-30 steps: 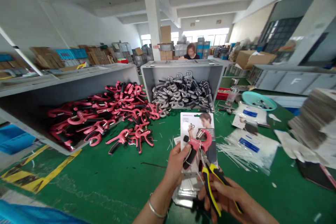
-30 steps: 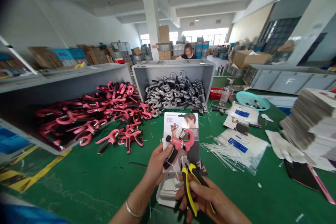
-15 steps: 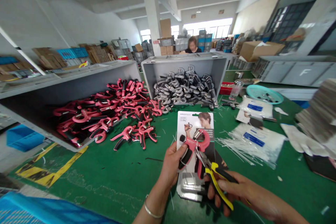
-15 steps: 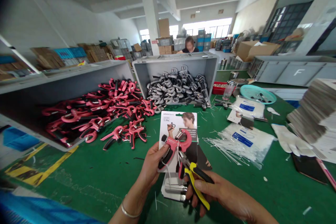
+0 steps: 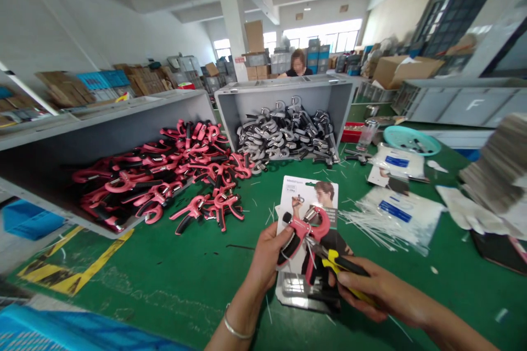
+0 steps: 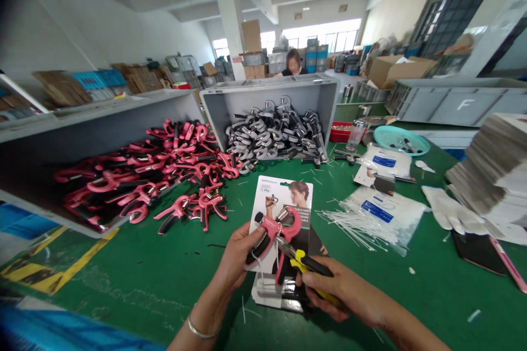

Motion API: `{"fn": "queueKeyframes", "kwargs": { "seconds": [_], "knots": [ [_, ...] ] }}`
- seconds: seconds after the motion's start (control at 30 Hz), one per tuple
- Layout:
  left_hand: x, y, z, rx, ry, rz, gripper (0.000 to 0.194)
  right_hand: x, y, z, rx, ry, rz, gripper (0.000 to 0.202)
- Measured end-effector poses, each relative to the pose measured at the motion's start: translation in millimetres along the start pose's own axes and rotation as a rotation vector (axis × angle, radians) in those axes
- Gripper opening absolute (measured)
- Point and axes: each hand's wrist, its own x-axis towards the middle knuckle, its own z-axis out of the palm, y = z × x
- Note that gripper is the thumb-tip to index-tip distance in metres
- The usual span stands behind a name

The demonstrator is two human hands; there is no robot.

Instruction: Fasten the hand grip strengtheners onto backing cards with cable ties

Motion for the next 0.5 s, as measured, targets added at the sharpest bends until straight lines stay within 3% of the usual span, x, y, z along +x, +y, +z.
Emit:
{"fn": "queueKeyframes", "kwargs": {
  "seconds": [0.07, 0.17, 0.27, 0.33, 0.47, 0.5],
  "knots": [
    [2.6, 0.1, 2.4, 0.008, 0.033, 0.006, 0.040, 7.6, 3.3, -1.6, -0.221, 0.151, -0.051, 0.040],
    [5.5, -1.4, 6.8, -0.012, 0.099, -0.004, 0.039, 19.2, 7.1, -8.4, -0.593, 0.377, -0.248, 0.032],
    [10.1, -4.7, 9.2, -0.042, 0.107, -0.012, 0.037, 20.3, 5.4, -13.6, -0.770, 0.408, -0.291, 0.030],
    [18.7, -6.5, 8.0, -0.080, 0.118, -0.037, 0.036, 13.1, 2.0, -9.8, -0.862, 0.353, -0.284, 0.026],
    [48.3, -1.0, 0.4, -0.175, 0.305, -0.054, 0.029, -5.2, 1.8, 10.4, -1.023, -0.067, -0.356, 0.028],
    [54.5, 2.7, -0.9, -0.196, 0.352, -0.017, 0.028, -6.8, 4.6, 13.3, -1.017, -0.114, -0.357, 0.028]
  ]
}}
